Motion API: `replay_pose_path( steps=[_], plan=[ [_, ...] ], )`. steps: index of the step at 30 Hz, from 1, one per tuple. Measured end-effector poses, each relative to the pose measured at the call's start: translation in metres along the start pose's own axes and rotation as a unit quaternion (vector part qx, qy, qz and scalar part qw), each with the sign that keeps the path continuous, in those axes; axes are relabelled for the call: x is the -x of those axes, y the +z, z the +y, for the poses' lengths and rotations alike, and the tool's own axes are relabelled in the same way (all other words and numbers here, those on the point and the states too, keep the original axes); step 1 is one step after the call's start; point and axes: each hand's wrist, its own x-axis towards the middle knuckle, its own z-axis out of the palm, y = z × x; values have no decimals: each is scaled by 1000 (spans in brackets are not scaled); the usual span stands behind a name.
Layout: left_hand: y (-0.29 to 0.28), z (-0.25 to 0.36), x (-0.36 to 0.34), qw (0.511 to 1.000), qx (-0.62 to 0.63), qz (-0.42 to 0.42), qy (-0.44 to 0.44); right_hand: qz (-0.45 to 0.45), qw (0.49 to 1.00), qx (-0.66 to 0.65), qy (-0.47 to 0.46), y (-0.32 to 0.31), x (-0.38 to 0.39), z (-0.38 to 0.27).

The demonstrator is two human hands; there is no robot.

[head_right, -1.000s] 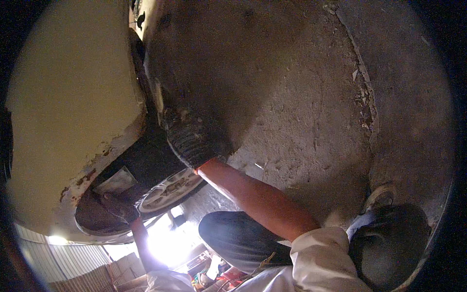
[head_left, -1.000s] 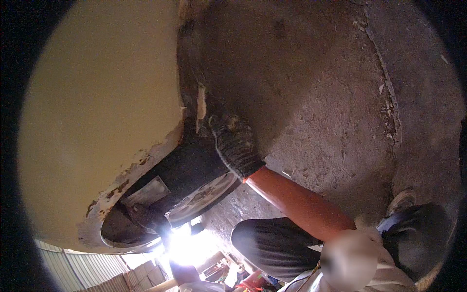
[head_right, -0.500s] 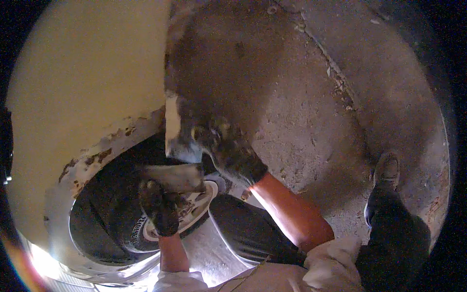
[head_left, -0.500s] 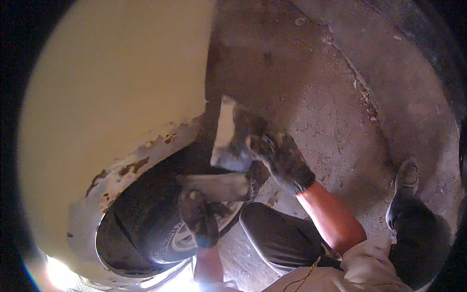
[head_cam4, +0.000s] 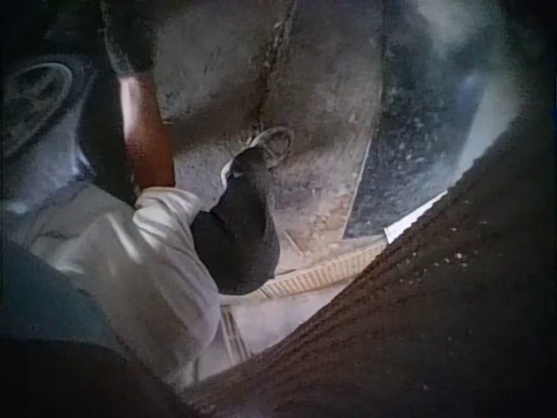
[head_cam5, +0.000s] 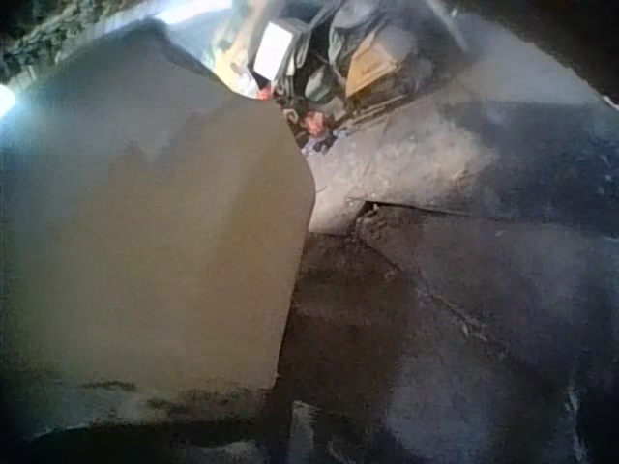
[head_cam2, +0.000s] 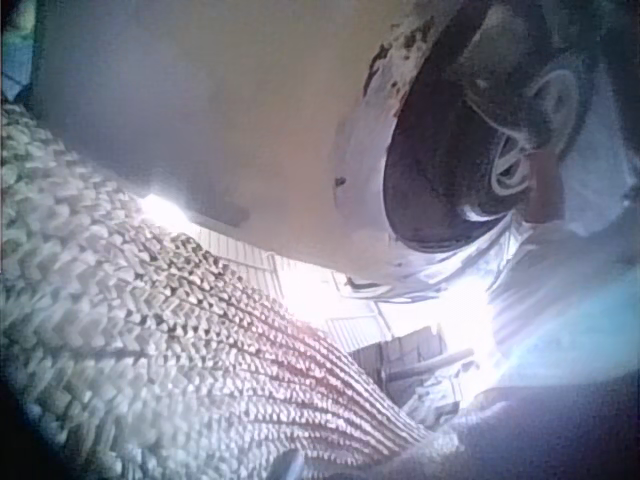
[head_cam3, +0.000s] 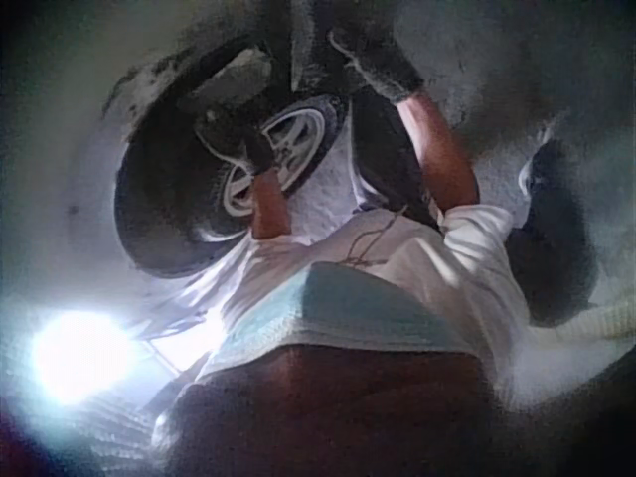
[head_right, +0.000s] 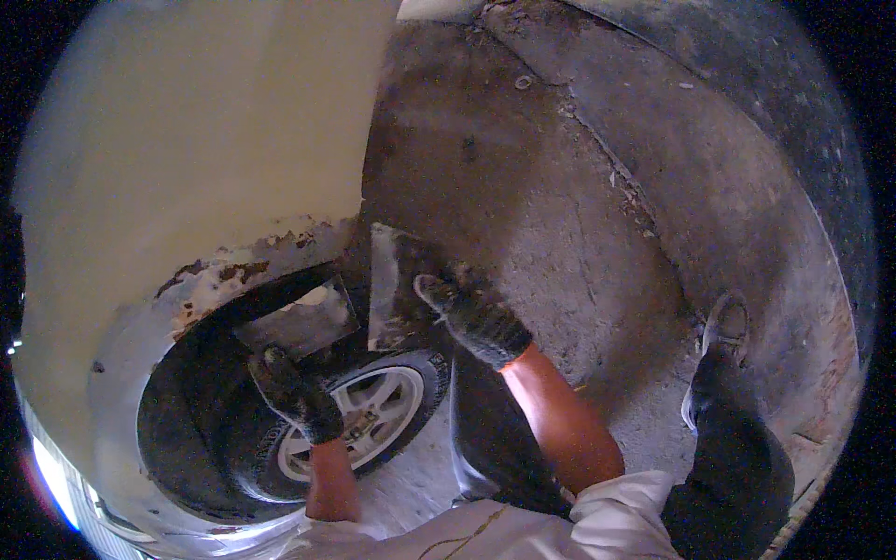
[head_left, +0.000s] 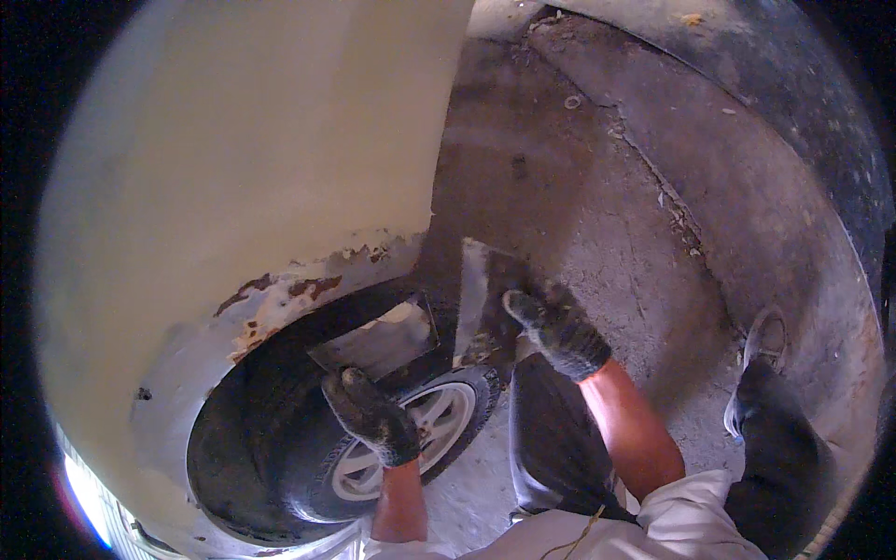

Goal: The person applies body filler to the front fender of a white car using a putty knife. They spread the filler over a damaged area near the wheel arch and smooth it with repeated strokes.

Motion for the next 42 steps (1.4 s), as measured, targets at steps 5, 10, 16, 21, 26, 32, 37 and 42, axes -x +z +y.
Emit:
replay_pose_path(
  steps=[5, 10, 16, 21, 26, 32, 37, 42],
  plan=[
    [1, -6, 25, 992, 10, -122, 19, 111, 877, 347, -314, 38, 10, 4],
    [-76, -27, -6, 910, -319, -231, 132, 103, 946, 272, -140, 34, -22, -4],
    [-186, -21, -41, 888, -352, -99, 279, 302, 919, 125, -219, 69, -70, -26],
    [-220, -40, -45, 788, -507, -60, 344, 275, 915, 256, -147, 125, -62, -41],
    [-235, -70, -46, 813, -541, 0, 214, 232, 934, 218, -161, 137, -42, -26],
    [-226, -66, -40, 922, -370, 60, 100, 203, 970, 24, 128, 80, -84, 0],
    [-226, -65, -43, 865, -423, -10, 272, 157, 964, -104, 187, 70, -114, 3],
    [-228, -58, -42, 709, -586, -28, 391, 149, 974, 106, 136, 93, -93, -7]
  ],
)
